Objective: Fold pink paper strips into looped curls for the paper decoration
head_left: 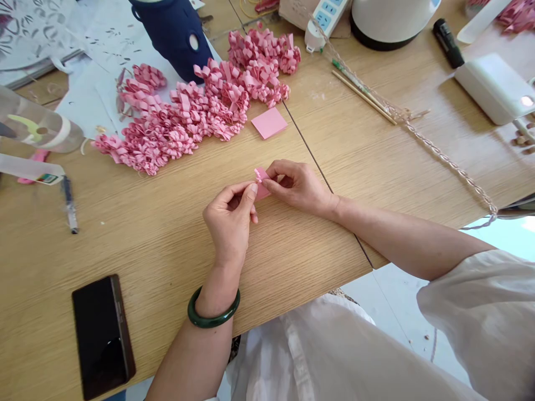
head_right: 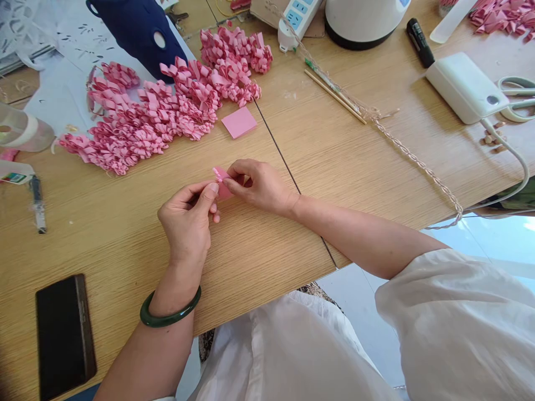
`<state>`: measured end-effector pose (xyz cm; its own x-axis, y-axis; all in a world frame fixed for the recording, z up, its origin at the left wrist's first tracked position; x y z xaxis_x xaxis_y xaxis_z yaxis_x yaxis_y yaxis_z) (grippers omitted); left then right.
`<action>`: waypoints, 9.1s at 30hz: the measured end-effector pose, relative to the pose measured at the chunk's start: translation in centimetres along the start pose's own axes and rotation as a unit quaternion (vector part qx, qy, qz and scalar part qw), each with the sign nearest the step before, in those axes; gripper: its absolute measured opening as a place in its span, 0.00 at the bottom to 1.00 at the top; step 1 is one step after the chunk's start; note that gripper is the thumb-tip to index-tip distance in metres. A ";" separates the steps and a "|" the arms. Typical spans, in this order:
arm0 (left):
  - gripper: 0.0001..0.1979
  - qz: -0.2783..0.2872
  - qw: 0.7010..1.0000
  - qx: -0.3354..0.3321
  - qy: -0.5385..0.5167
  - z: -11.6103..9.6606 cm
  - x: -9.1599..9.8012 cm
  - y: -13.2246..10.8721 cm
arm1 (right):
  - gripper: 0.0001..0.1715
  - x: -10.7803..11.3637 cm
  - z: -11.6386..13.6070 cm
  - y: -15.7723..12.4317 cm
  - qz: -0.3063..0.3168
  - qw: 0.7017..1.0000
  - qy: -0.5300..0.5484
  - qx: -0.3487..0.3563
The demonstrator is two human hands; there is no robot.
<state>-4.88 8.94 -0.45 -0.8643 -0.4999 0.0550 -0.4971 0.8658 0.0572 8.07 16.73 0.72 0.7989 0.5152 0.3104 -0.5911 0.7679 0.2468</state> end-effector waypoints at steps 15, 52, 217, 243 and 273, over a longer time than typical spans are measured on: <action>0.05 -0.002 1.000 0.015 -0.005 0.2 0.0 0.0 | 0.13 0.0 0.1 0.0 0.005 1.000 0.000 -0.015; 0.08 -0.001 0.999 0.041 -0.007 0.5 -0.2 0.0 | 0.19 -0.2 0.6 -0.1 0.026 0.999 -0.034 0.005; 0.10 0.004 1.000 -0.028 0.013 0.1 0.7 1.0 | 0.16 -0.4 -0.9 0.1 0.056 0.983 0.141 -0.108; 0.08 0.015 0.995 -0.087 0.035 -0.8 1.2 1.6 | 0.27 -2.2 -1.5 -0.4 0.144 0.953 0.203 -0.173; 0.04 0.014 0.922 -0.289 0.258 -5.7 -0.3 -0.5 | 0.21 -2.4 -2.5 -0.3 0.118 0.954 0.230 -0.150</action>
<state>-3.91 8.50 5.13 -0.6512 -0.5501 0.5228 -0.2228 0.7971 0.5612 6.58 16.18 -2.38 0.6527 0.7465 -0.1290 -0.7571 0.6488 -0.0762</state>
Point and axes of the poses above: each hand's wrist, its own y-axis towards the middle knuckle, its own x-axis out of the back of the hand, z = x × y, the point moved 10 cm from there along y, towards the middle knuckle, and after that the axes turned 2 degrees about -x, right-handed, at the moved point
